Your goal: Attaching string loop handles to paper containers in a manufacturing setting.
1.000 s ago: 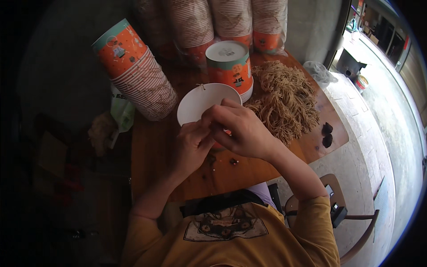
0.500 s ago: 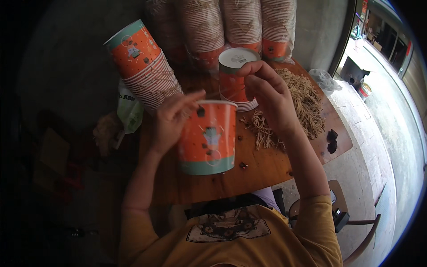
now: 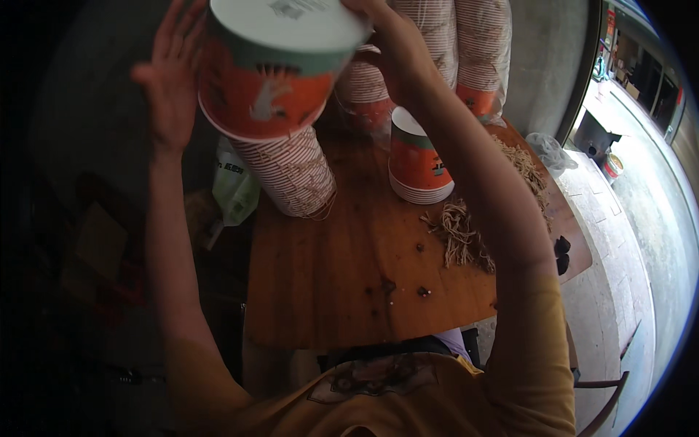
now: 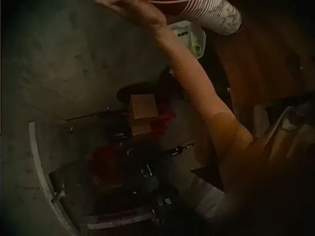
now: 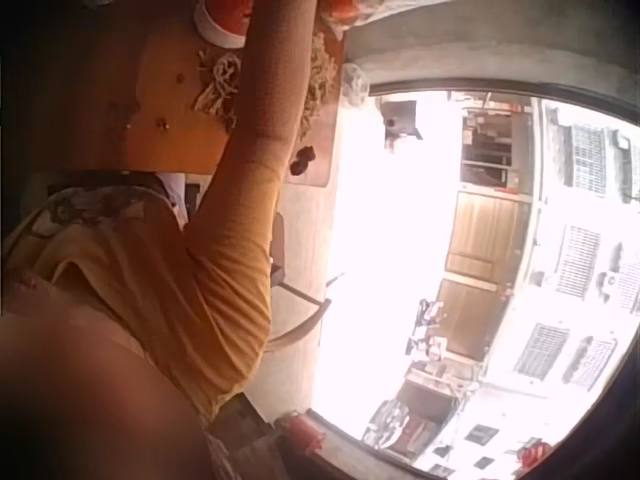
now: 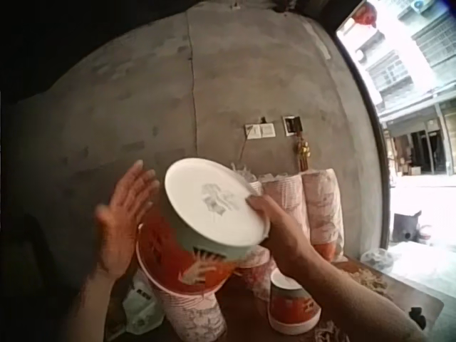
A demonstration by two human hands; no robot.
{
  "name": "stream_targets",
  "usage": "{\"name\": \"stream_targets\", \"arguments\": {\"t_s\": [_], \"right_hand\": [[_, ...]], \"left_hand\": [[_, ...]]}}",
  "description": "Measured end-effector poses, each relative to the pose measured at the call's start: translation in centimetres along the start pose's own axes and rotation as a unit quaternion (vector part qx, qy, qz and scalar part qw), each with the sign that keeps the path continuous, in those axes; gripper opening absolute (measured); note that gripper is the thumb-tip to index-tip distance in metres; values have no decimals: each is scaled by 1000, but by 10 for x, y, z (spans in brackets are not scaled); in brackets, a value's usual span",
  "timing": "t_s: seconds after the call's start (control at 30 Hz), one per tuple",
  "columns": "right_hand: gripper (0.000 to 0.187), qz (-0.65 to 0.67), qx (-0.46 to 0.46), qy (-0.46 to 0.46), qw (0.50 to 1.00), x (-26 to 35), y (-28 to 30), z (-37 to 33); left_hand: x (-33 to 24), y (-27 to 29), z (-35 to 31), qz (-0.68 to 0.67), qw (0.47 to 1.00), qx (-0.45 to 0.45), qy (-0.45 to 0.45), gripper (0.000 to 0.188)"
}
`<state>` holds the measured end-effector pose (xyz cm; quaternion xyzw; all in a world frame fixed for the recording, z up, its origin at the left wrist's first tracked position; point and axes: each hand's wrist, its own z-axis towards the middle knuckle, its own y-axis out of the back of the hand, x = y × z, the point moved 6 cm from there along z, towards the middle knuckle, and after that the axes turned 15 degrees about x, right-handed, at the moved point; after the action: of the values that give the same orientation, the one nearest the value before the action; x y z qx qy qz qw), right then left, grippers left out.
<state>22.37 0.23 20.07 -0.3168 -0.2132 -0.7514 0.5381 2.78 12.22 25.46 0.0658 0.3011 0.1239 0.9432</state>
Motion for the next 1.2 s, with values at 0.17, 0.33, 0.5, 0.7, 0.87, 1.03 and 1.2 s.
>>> {"name": "stream_targets", "arguments": {"t_s": [0.17, 0.33, 0.5, 0.7, 0.87, 1.03, 1.2], "right_hand": [[67, 81, 110, -78, 988, -5, -40, 77], [59, 49, 156, -43, 986, -20, -43, 77], [56, -394, 114, -29, 912, -55, 17, 31], [87, -642, 173, -266, 697, -112, 88, -67], [78, -640, 173, -359, 657, -119, 100, -96], [55, -610, 145, -239, 742, -109, 102, -92], [50, -559, 120, -254, 781, -102, 107, -71]], "left_hand": [[-17, -8, -5, 353, 935, 14, -7, 125], [15, 90, -13, 376, 926, -29, -8, 114], [63, 134, -38, 358, 925, -104, 74, 111], [74, 114, -27, 456, 885, -71, 54, 112], [96, 116, -52, 379, 914, -101, 107, 112], [121, 116, -99, 337, 922, -123, 142, 116], [110, 83, -130, 473, 853, -190, 108, 94]]}}
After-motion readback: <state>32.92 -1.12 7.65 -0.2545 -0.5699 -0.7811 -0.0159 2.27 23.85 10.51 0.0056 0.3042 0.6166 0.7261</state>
